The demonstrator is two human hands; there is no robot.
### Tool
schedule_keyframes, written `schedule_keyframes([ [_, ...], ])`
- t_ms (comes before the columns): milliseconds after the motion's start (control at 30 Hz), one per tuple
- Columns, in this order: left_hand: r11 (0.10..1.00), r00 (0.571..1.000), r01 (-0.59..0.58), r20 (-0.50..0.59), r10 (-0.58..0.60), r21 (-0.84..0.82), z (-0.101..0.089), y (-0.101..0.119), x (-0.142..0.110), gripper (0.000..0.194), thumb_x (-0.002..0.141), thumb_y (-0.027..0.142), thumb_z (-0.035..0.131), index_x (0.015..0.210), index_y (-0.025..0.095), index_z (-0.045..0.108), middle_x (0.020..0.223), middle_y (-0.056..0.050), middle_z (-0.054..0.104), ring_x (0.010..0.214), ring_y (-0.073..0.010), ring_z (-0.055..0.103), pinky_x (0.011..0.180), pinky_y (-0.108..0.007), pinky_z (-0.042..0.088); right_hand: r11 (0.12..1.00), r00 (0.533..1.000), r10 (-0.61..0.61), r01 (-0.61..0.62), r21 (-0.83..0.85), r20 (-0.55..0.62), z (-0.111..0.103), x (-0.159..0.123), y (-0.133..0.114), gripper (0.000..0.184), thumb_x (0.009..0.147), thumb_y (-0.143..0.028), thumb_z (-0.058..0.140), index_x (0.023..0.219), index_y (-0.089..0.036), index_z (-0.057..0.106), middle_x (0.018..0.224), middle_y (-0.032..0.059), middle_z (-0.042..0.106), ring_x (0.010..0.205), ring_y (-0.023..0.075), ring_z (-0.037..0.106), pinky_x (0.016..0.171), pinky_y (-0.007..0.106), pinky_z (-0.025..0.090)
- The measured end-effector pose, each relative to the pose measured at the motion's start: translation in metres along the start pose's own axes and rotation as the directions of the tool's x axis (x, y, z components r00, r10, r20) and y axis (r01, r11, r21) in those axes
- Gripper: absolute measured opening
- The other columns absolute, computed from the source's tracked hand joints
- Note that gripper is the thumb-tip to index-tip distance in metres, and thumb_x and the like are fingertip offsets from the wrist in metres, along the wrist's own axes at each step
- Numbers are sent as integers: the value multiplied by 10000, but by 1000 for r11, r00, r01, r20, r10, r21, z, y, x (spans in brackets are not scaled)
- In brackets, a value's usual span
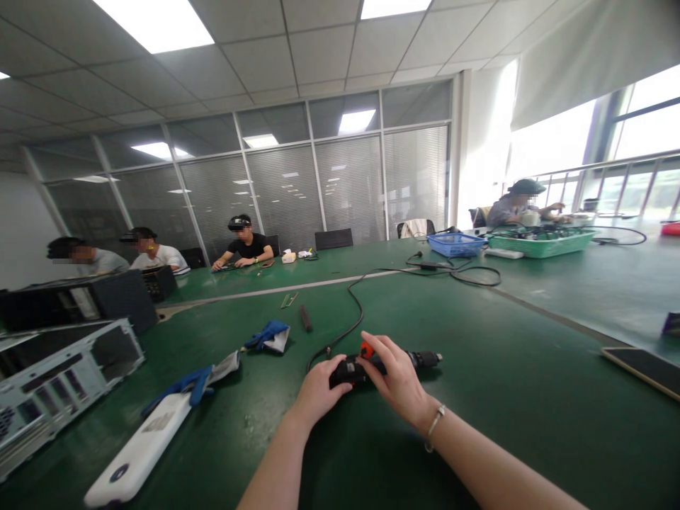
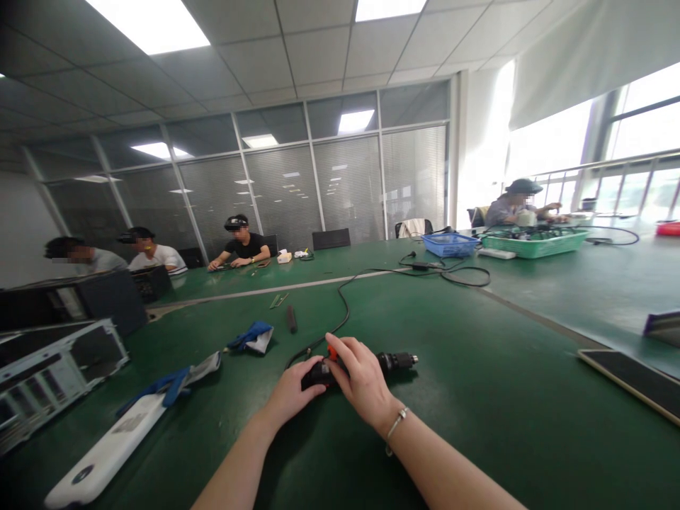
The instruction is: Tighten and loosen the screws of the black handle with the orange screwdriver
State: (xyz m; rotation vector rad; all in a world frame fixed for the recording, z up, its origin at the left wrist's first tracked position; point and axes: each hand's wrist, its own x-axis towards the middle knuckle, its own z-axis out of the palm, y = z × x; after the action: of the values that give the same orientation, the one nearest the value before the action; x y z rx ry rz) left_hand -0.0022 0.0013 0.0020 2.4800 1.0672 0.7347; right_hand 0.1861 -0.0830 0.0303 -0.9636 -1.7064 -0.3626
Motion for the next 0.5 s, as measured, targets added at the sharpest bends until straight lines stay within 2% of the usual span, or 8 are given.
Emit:
schedule_keyframes([
  [133, 1000, 1000, 7, 4, -7, 11, -1, 2, 0, 589, 715, 327, 721, 1275, 243, 556, 1211, -66, 640, 1085, -268, 597, 987, -376, 432, 999, 999, 34, -34, 18, 18, 0, -1, -1, 567, 921, -173, 445, 1452, -227, 252, 1115, 104, 604, 983, 217, 612, 835, 379, 549],
  [233, 1000, 1000, 16, 1, -16, 5, -1, 2, 1, 591, 703, 312, 729, 1266, 244, 561, 1214, -62, 640, 1090, -266, 595, 990, -374, 430, 1000, 999, 9, -9, 15, 33, -1, -1, -3, 595, 901, -174, 473, 1450, -227, 251, 1171, 114, 580, 1018, 234, 597, 866, 412, 535],
  [400, 1000, 1000, 16, -6, -16, -10, -1, 0, 0, 602, 701, 317, 732, 1271, 252, 553, 1230, -59, 631, 1106, -267, 586, 1002, -380, 422, 1000, 1000, -17, 17, -5, 14, -1, -1, -2, 548, 912, -185, 500, 1421, -264, 313, 1072, 91, 600, 914, 220, 608, 775, 383, 548],
  [500, 1000, 1000, 10, -5, -10, -7, 0, 0, 0, 597, 699, 312, 734, 1266, 259, 554, 1227, -52, 632, 1103, -265, 588, 998, -379, 425, 1000, 1000, -15, 15, 18, 27, 0, -1, -3, 566, 919, -158, 458, 1445, -246, 269, 1075, 92, 601, 943, 218, 600, 813, 387, 539],
])
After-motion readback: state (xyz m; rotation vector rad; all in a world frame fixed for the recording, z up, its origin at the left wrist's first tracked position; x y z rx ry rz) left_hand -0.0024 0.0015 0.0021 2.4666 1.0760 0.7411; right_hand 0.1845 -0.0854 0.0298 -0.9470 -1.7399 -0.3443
